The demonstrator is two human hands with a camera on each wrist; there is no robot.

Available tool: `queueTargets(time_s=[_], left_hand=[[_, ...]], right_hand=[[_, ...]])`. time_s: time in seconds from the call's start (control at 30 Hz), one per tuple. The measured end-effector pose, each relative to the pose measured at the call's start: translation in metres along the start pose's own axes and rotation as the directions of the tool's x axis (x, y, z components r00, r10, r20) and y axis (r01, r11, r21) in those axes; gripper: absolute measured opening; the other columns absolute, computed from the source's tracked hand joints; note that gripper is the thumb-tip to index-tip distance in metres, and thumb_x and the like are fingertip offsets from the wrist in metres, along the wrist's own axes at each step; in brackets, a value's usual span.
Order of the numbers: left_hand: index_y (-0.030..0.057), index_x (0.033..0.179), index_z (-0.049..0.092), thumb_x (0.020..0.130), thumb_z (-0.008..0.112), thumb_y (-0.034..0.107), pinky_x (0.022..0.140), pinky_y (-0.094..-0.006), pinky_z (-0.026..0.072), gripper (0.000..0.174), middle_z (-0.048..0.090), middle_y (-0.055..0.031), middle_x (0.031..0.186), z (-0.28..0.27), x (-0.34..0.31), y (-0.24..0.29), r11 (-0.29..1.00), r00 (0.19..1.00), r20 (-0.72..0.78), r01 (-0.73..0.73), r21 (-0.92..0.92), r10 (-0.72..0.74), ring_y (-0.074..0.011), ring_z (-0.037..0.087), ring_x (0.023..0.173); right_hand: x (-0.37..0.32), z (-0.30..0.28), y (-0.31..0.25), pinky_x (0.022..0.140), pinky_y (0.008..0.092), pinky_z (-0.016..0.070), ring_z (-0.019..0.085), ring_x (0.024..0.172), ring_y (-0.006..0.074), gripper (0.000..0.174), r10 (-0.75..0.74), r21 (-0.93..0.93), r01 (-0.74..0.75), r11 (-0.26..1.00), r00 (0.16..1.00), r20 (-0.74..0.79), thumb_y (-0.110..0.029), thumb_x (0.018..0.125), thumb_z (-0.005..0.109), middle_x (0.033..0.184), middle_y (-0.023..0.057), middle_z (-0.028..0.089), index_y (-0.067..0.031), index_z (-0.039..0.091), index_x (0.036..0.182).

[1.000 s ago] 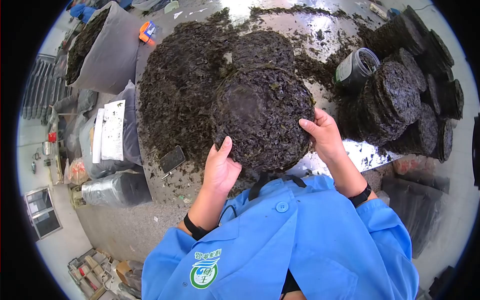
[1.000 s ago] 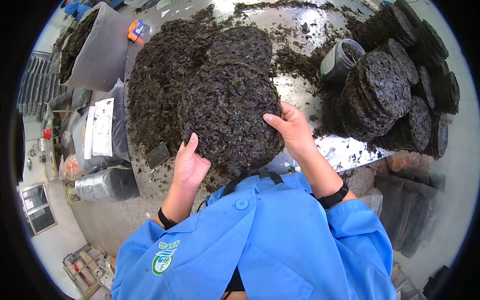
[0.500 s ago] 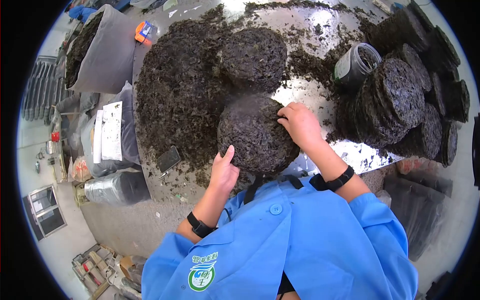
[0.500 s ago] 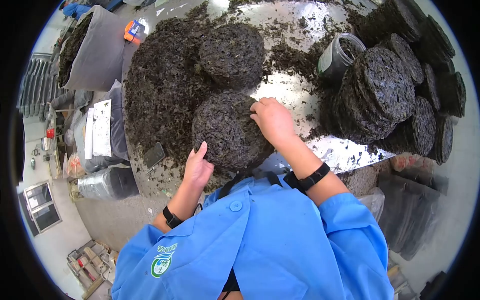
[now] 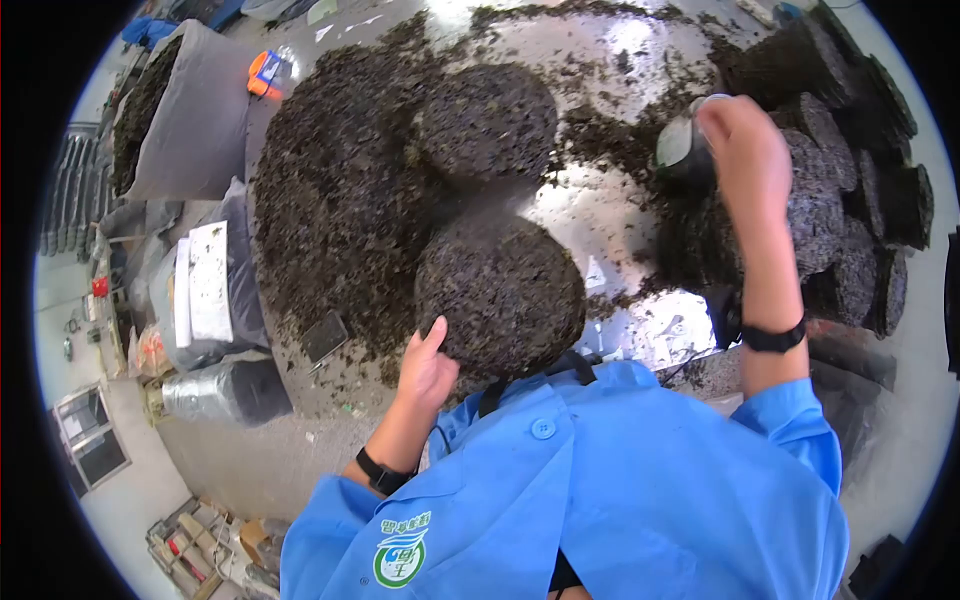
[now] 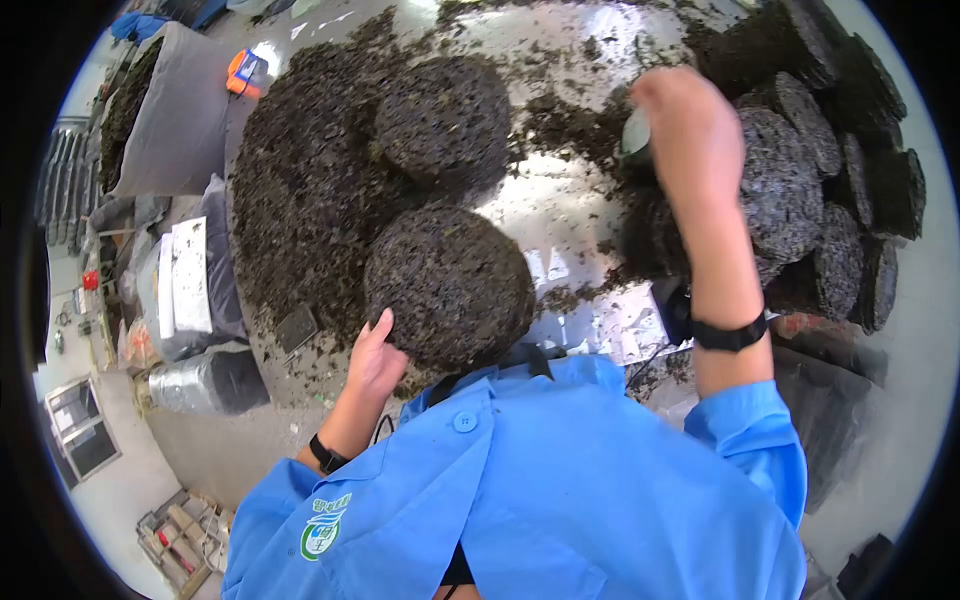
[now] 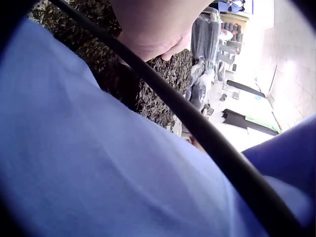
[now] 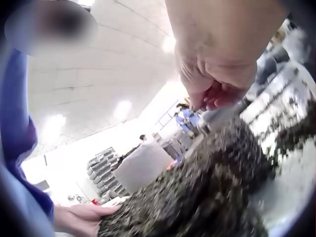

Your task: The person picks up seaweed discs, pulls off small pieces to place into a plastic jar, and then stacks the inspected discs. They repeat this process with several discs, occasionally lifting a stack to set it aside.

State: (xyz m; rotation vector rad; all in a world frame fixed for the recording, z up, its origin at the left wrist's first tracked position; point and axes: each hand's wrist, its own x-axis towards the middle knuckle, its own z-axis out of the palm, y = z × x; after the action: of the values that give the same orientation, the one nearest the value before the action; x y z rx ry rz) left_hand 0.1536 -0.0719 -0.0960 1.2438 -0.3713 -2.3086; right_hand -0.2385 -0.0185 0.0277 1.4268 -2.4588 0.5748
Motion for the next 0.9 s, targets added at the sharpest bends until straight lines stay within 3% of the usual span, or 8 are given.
queueTargets(time_s=[0.07, 0.13, 0.27, 0.37, 0.47, 0.67, 0.77, 0.9], left_hand=[[0.0049, 0.128, 0.043, 0.092, 0.054, 0.013, 0.1, -0.0472, 0.04, 0.038, 0.052, -0.0094, 0.126, 0.006, -0.003, 0.005, 1.0, 1.0, -0.004, 0.009, -0.009, -0.009, -0.0264, 0.05, 0.116], [0.0049, 0.128, 0.043, 0.092, 0.054, 0.013, 0.099, -0.0469, 0.0404, 0.038, 0.053, -0.0093, 0.125, 0.012, -0.008, 0.011, 1.0, 1.0, 0.016, -0.005, 0.003, 0.005, -0.0262, 0.051, 0.116], [0.0049, 0.125, 0.045, 0.092, 0.054, 0.013, 0.098, -0.0447, 0.0421, 0.035, 0.055, -0.0084, 0.123, 0.027, -0.012, 0.029, 0.999, 0.998, 0.033, -0.048, -0.017, 0.049, -0.0247, 0.053, 0.114], [0.0054, 0.124, 0.047, 0.092, 0.054, 0.013, 0.098, -0.0432, 0.0427, 0.033, 0.056, -0.0076, 0.122, 0.026, -0.013, 0.035, 0.998, 0.997, 0.029, -0.067, -0.012, 0.068, -0.0235, 0.053, 0.113], [0.0055, 0.123, 0.047, 0.092, 0.054, 0.014, 0.097, -0.0429, 0.0435, 0.033, 0.057, -0.0073, 0.119, 0.034, -0.014, 0.038, 0.996, 0.996, -0.027, -0.09, -0.011, 0.089, -0.0235, 0.055, 0.111], [0.0056, 0.123, 0.047, 0.092, 0.054, 0.013, 0.097, -0.0435, 0.0437, 0.033, 0.057, -0.0079, 0.119, 0.021, -0.017, 0.04, 0.993, 0.995, 0.003, -0.099, -0.069, 0.099, -0.0234, 0.055, 0.11], [0.0054, 0.123, 0.047, 0.092, 0.055, 0.013, 0.097, -0.0438, 0.0435, 0.033, 0.057, -0.0083, 0.119, 0.014, -0.012, 0.039, 0.991, 0.993, -0.007, -0.116, -0.072, 0.116, -0.0237, 0.055, 0.111], [0.0052, 0.124, 0.045, 0.092, 0.055, 0.013, 0.097, -0.0444, 0.0429, 0.035, 0.055, -0.0091, 0.122, 0.026, -0.014, 0.043, 0.994, 0.994, 0.022, -0.105, -0.032, 0.106, -0.0245, 0.053, 0.113]], right_hand=[[0.03, -0.006, 0.049, 0.068, 0.0396, 0.0482, 0.06, 0.079, 0.0318, 0.013, -0.025, -0.166, 0.017, 0.986, 0.999, -0.043, -0.019, 0.081, 0.061, 0.082, 0.0115, 0.062, -0.0068, 0.064, 0.086], [0.041, -0.006, 0.074, 0.069, 0.0422, 0.0476, 0.06, 0.082, 0.0331, 0.013, 0.094, -0.406, -0.028, 0.913, 0.985, 0.143, -0.018, 0.083, 0.057, 0.084, 0.0131, 0.063, -0.0074, 0.064, 0.087], [0.045, 0.004, 0.063, 0.071, 0.0448, 0.0485, 0.061, 0.083, 0.0354, 0.014, 0.168, -0.309, -0.112, 0.944, 0.973, 0.158, -0.014, 0.082, 0.052, 0.086, 0.0149, 0.064, -0.0068, 0.063, 0.084], [0.05, 0.056, 0.065, 0.079, 0.0436, 0.0506, 0.063, 0.093, 0.0345, 0.02, 0.231, -0.437, 0.027, 0.899, 0.818, 0.527, -0.009, 0.081, 0.05, 0.097, 0.0175, 0.066, -0.0037, 0.067, 0.089], [0.041, 0.108, 0.092, 0.082, 0.0422, 0.0506, 0.063, 0.098, 0.0328, 0.027, 0.324, -0.458, 0.037, 0.888, 0.656, 0.682, -0.007, 0.082, 0.048, 0.104, 0.0192, 0.065, -0.0027, 0.068, 0.099], [0.035, 0.109, 0.079, 0.084, 0.0412, 0.048, 0.061, 0.096, 0.0339, 0.021, 0.19, -0.161, -0.137, 0.977, 0.906, 0.379, -0.006, 0.082, 0.051, 0.099, 0.0187, 0.065, -0.0048, 0.068, 0.094], [0.032, 0.119, 0.066, 0.086, 0.0397, 0.0463, 0.06, 0.098, 0.0329, 0.022, 0.111, 0.062, -0.147, 0.987, 0.914, 0.39, -0.005, 0.081, 0.051, 0.101, 0.0175, 0.064, -0.0072, 0.068, 0.095], [0.024, 0.111, 0.067, 0.089, 0.0384, 0.0442, 0.055, 0.106, 0.0309, 0.022, -0.219, 0.163, 0.17, 0.972, 0.904, 0.366, -0.005, 0.079, 0.054, 0.109, 0.0141, 0.061, -0.0067, 0.063, 0.099]])
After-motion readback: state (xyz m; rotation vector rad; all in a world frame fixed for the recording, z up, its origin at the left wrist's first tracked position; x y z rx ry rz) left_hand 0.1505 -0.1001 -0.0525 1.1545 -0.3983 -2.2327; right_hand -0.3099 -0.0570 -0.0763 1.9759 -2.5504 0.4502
